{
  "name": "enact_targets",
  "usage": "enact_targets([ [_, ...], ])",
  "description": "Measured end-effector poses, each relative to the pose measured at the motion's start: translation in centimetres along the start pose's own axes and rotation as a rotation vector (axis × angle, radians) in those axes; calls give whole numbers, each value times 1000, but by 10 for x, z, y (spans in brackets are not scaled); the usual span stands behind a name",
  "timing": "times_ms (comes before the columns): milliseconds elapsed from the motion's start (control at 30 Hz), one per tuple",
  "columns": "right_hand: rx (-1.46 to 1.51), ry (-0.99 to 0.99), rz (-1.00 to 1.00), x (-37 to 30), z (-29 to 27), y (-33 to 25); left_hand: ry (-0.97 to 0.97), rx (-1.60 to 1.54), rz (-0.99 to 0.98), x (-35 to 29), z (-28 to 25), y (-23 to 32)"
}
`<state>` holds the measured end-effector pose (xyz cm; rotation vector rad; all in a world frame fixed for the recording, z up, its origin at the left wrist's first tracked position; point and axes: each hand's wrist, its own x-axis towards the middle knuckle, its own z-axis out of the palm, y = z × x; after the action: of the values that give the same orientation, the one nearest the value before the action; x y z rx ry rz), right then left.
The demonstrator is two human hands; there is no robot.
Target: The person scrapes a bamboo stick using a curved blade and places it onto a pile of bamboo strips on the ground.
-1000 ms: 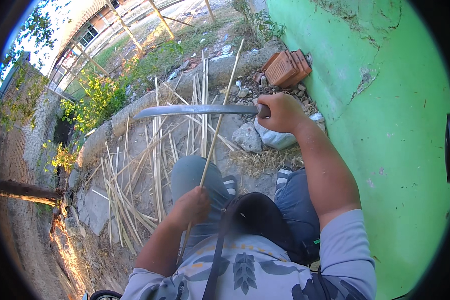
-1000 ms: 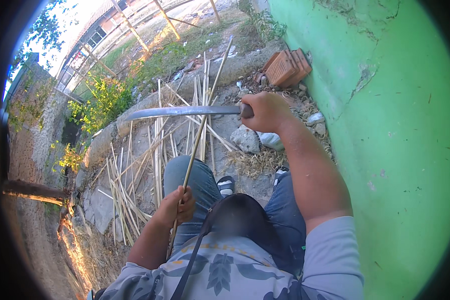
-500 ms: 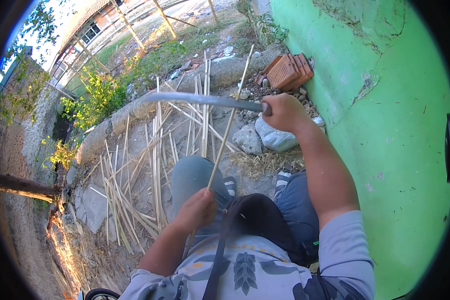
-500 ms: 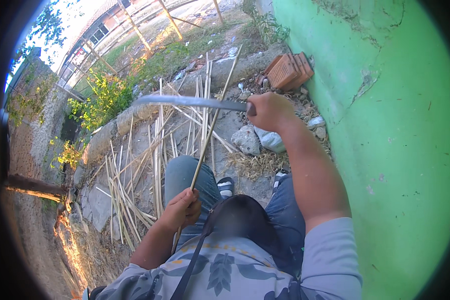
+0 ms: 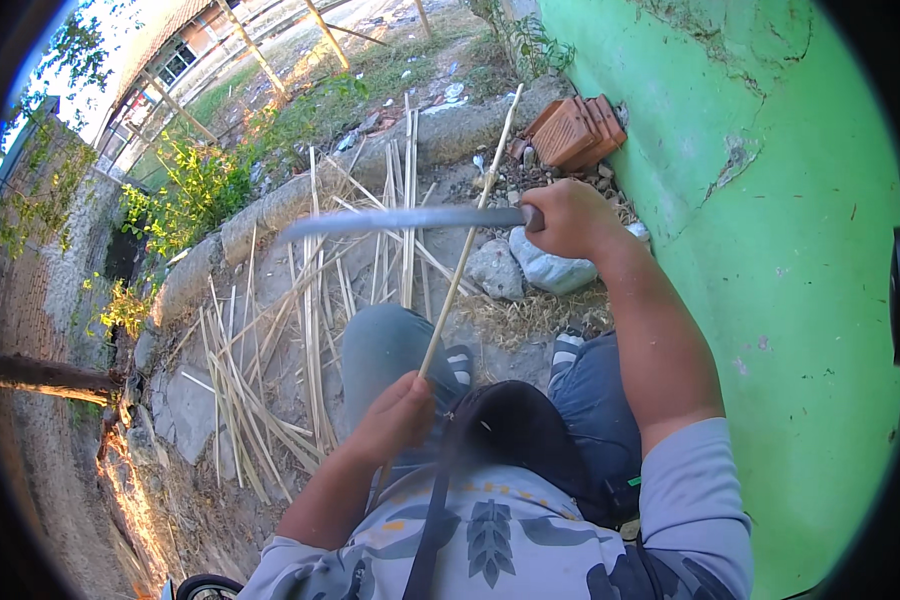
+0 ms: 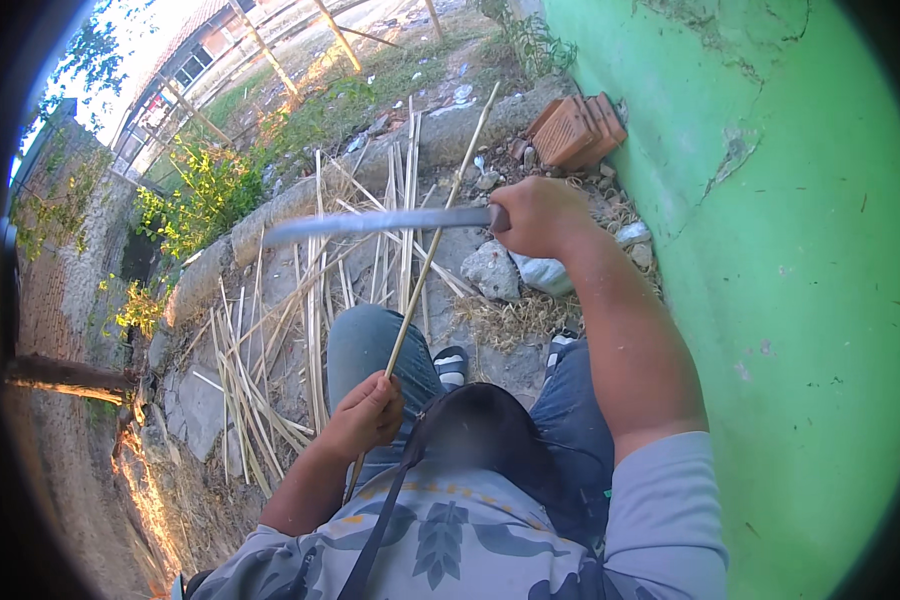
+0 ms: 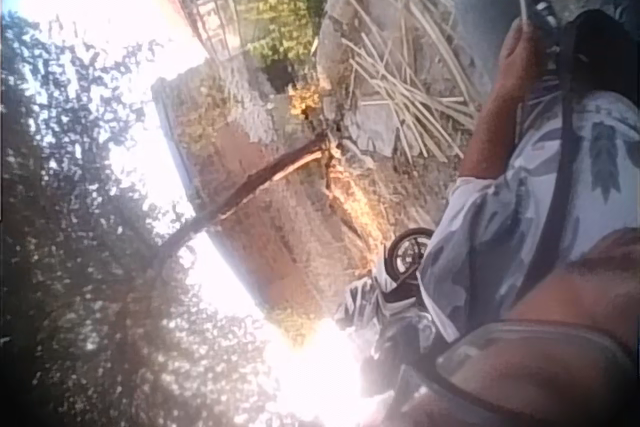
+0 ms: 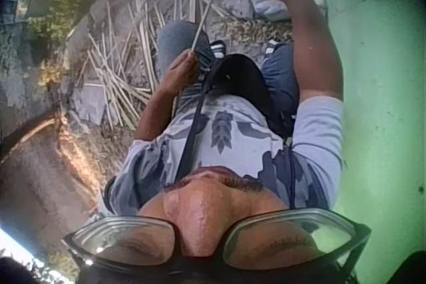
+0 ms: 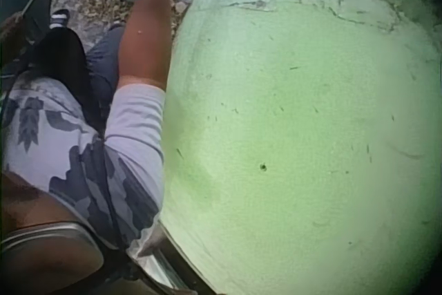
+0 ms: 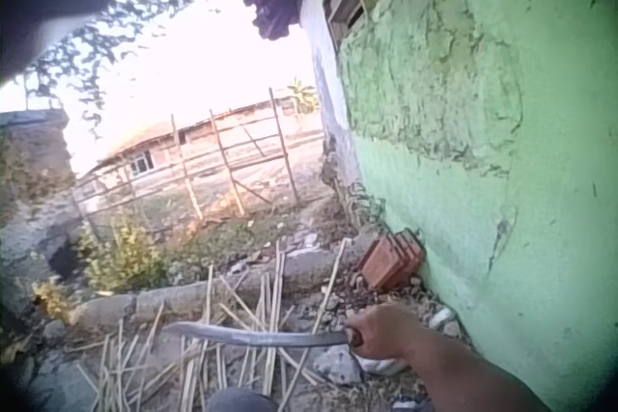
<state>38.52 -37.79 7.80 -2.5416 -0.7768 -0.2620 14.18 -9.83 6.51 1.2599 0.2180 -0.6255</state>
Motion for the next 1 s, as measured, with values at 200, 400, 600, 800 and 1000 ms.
enact_targets([
  [200,50,26,98,-1,0,22,-12,101,26,0,0,-6],
  [400,63,100,94,-5,-7,18,-7,62,31,-1,1,-5],
  [600,5,-37,-21,-3,-10,7,22,148,67,-5,2,-6],
  [800,154,100,190,-7,-5,31,-8,182,80,3,3,-5],
  [1000,18,-6,16,-2,-11,10,47,161,73,-2,0,-8],
])
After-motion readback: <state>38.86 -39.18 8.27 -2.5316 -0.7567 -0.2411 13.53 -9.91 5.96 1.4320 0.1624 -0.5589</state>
